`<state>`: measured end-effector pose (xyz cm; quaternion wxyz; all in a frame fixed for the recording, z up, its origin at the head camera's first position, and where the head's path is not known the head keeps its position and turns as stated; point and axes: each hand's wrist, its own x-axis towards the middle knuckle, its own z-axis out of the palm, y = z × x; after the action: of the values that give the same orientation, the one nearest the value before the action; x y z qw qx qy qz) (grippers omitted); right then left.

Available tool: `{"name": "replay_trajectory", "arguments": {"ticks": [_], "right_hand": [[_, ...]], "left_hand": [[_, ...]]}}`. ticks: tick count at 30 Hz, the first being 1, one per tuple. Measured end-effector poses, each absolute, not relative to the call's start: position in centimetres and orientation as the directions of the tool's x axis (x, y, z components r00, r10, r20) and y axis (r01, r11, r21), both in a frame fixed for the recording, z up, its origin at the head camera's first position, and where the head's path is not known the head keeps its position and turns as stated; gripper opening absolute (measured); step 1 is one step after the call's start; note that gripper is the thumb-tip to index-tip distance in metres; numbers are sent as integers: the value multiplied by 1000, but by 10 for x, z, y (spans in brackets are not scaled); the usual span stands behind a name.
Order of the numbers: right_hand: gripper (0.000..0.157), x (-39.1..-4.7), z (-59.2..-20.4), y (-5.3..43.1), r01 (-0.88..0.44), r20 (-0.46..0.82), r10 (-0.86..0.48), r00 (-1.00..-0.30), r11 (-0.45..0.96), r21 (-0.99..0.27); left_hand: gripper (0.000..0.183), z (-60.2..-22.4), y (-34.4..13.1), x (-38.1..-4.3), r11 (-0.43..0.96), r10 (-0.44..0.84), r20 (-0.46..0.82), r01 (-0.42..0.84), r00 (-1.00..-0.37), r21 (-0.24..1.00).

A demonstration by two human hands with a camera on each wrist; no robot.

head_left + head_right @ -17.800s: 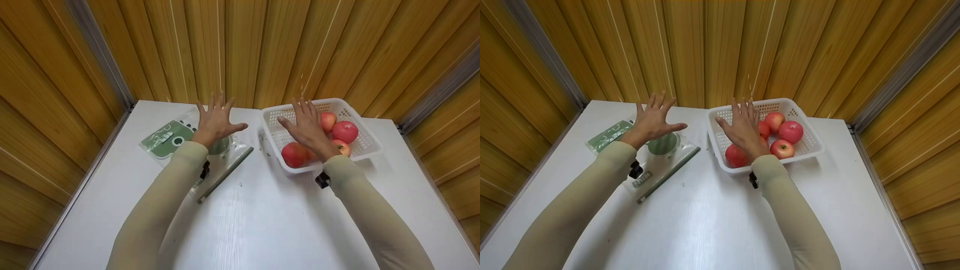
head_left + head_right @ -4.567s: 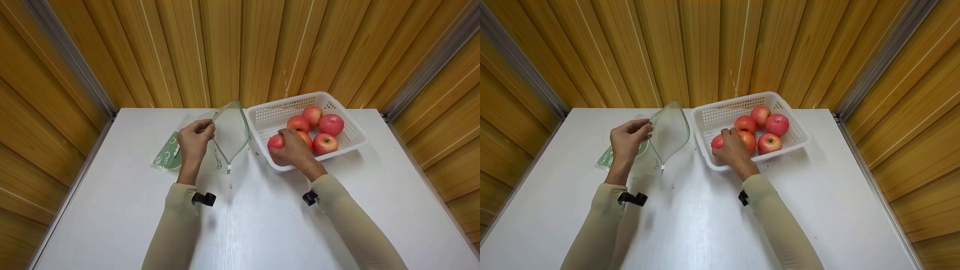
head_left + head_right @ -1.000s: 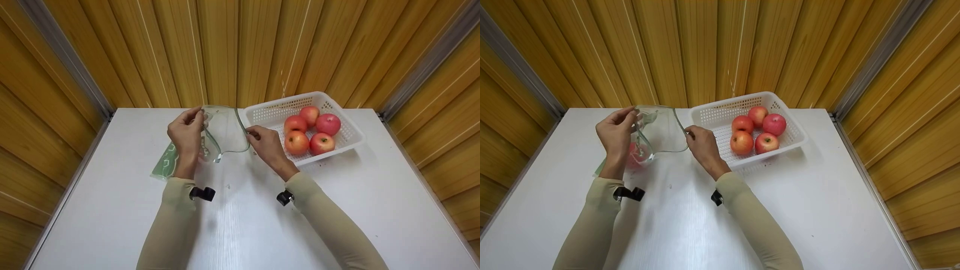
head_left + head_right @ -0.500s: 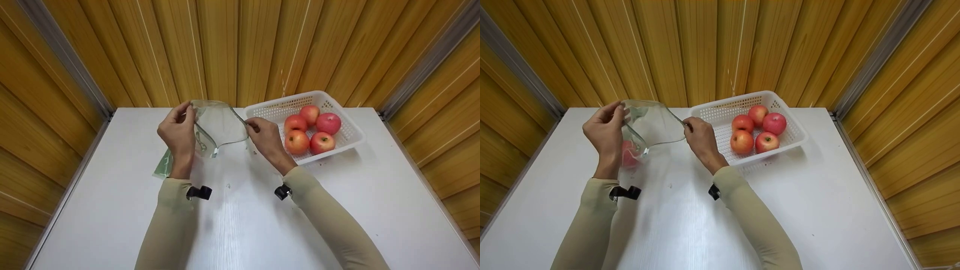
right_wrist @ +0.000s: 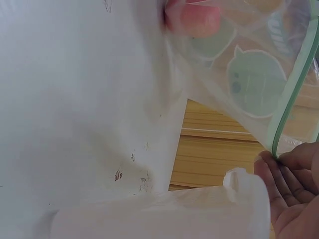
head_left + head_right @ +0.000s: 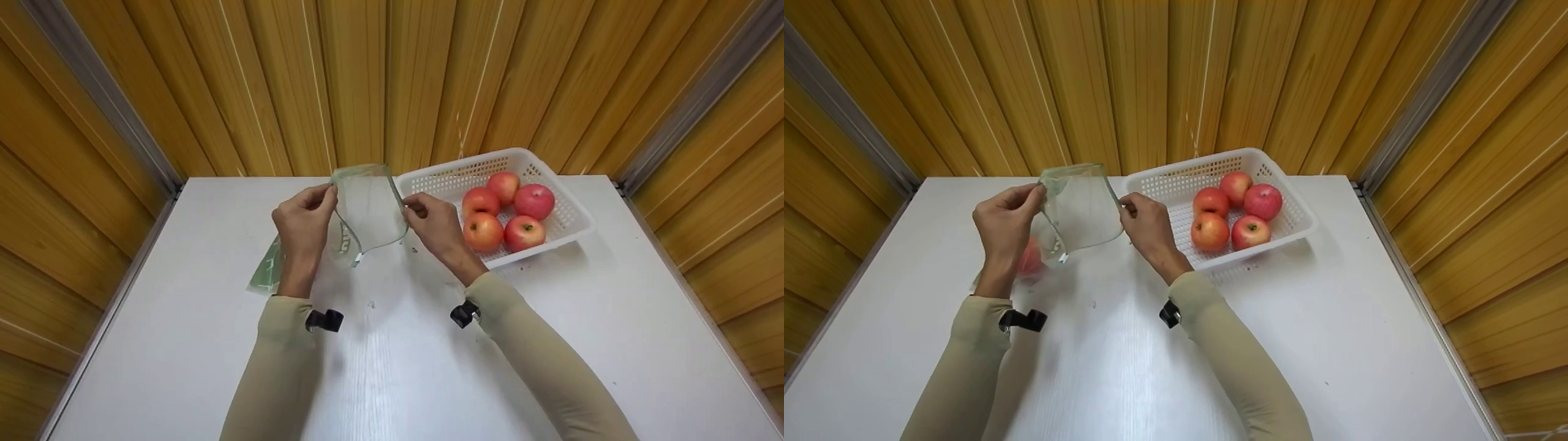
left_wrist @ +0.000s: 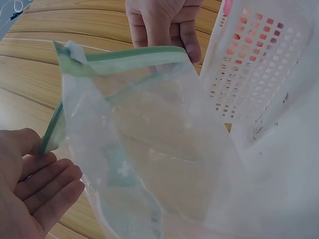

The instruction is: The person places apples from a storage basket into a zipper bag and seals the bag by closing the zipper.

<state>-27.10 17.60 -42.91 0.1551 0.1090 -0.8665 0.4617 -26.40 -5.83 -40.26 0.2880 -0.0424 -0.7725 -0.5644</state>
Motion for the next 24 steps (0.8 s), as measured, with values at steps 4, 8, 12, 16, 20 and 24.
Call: {"name": "replay_trajectory", "arguments": {"ticks": [4, 8, 12, 16, 20, 24], "right_hand": [[17, -270, -429, 181, -327, 341, -80, -937, 545, -772], [24, -267, -426, 191, -338, 341, -102, -934, 555, -760], [28, -266, -426, 208, -380, 378, -130, -917, 579, -722], [34, -265, -426, 227, -425, 411, -177, -895, 619, -660], [44, -265, -426, 246, -419, 390, -200, -899, 652, -632], [51, -264, -425, 259, -397, 356, -208, -911, 671, -625]], "left_hand": [[15, -405, -57, -266, 360, -257, 528, 427, -809, 829], [14, -404, -55, -267, 363, -242, 548, 449, -801, 817], [14, -404, -54, -268, 367, -233, 564, 466, -792, 805], [13, -405, -53, -269, 363, -223, 584, 490, -780, 793], [12, -406, -53, -270, 361, -215, 599, 507, -771, 783], [12, -407, -53, -271, 366, -210, 610, 517, -764, 774]]}}
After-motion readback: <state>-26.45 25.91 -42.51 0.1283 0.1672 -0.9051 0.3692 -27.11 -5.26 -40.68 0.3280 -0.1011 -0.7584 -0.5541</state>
